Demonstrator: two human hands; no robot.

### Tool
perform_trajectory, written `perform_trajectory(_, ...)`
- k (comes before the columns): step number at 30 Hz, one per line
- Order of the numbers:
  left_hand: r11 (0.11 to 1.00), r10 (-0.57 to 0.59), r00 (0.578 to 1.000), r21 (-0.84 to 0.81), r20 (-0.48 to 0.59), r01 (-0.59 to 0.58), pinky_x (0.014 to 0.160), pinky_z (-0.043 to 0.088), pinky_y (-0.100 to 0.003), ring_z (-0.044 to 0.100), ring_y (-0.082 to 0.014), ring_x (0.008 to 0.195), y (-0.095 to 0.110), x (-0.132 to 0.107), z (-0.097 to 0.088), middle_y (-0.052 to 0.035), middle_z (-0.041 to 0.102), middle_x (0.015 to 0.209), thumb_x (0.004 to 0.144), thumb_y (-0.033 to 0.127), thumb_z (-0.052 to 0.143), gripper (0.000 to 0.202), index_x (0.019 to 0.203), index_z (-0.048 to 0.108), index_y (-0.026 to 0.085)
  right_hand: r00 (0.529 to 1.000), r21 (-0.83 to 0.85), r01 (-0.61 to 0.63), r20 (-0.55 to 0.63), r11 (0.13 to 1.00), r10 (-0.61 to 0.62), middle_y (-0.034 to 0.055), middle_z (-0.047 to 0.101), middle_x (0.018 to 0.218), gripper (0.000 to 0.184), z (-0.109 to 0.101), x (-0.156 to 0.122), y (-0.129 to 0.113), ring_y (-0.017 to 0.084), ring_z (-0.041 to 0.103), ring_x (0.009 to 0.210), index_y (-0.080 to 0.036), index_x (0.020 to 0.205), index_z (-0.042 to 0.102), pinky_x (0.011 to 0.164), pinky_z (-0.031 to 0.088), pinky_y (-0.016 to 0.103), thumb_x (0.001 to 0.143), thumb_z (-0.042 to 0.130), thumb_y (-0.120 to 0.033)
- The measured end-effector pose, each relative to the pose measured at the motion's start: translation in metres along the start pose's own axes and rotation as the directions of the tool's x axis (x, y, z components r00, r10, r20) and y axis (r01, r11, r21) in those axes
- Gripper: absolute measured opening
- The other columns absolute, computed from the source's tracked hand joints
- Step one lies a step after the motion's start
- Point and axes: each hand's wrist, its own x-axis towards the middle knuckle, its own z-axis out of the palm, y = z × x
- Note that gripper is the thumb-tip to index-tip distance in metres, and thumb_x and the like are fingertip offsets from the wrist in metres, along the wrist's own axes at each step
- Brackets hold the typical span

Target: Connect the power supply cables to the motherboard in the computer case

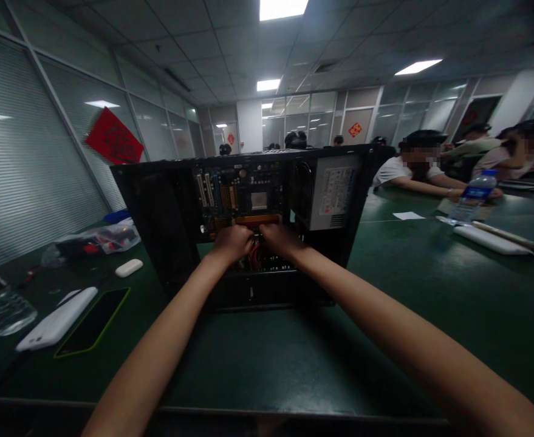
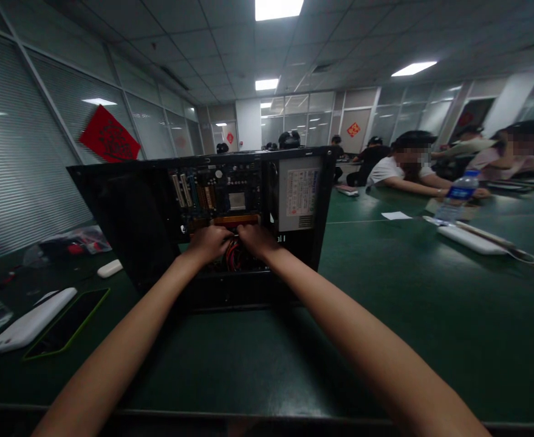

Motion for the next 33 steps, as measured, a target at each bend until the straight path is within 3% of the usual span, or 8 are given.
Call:
perform_trajectory(6,1.0,-0.003,1.0,-0.013,0.004,0.003,0.073,0.051,-0.033,0.072,-0.0271,0.097,-0.001,0.001,0.001,-0.0086,0.077,0.106,0.098,0.032,0.046,0.034,0.105,0.078,0.023,1.0,0.095,-0.023,0.005,0.995,0.023,0.0165,0.069,0.122,0.023,-0.005,-0.002,0.001,0.025,0.066,0.113,-0.012,0.117,0.062,0.085,0.048,0.028,0.1,0.047,-0.015)
perform_trajectory(13,0.999,-0.008,1.0,-0.039,0.008,0.008,0.076,0.051,-0.031,0.072,-0.0248,0.096,-0.001,0.001,-0.001,-0.0092,0.077,0.105,0.098,0.03,0.048,0.032,0.104,0.078,0.023,0.993,0.233,-0.118,0.017,0.965,0.117,0.012,0.073,0.116,0.027,-0.002,-0.012,0.005,0.022,0.067,0.11,-0.013,0.116,0.068,0.084,0.047,0.025,0.092,0.056,-0.012)
perform_trajectory(18,0.999,-0.02,1.0,-0.027,0.019,0.02,0.076,0.052,-0.032,0.072,-0.0255,0.097,0.001,0.002,-0.001,-0.0094,0.077,0.105,0.098,0.032,0.048,0.032,0.105,0.078,0.023,0.976,0.219,-0.216,0.031,0.951,0.215,0.0139,0.073,0.118,0.031,0.001,-0.011,0.006,0.024,0.067,0.112,-0.015,0.12,0.072,0.09,0.047,0.028,0.096,0.053,-0.019)
perform_trajectory(33,1.0,-0.02,0.999,0.006,0.03,0.02,0.077,0.053,-0.034,0.072,-0.027,0.097,0.004,0.002,-0.002,-0.0109,0.076,0.106,0.096,0.029,0.046,0.033,0.104,0.078,0.022,0.976,0.149,-0.216,0.045,0.965,0.212,0.0138,0.076,0.109,0.029,0.0,-0.008,0.005,0.024,0.071,0.103,-0.016,0.107,0.077,0.083,0.048,0.026,0.092,0.052,-0.015)
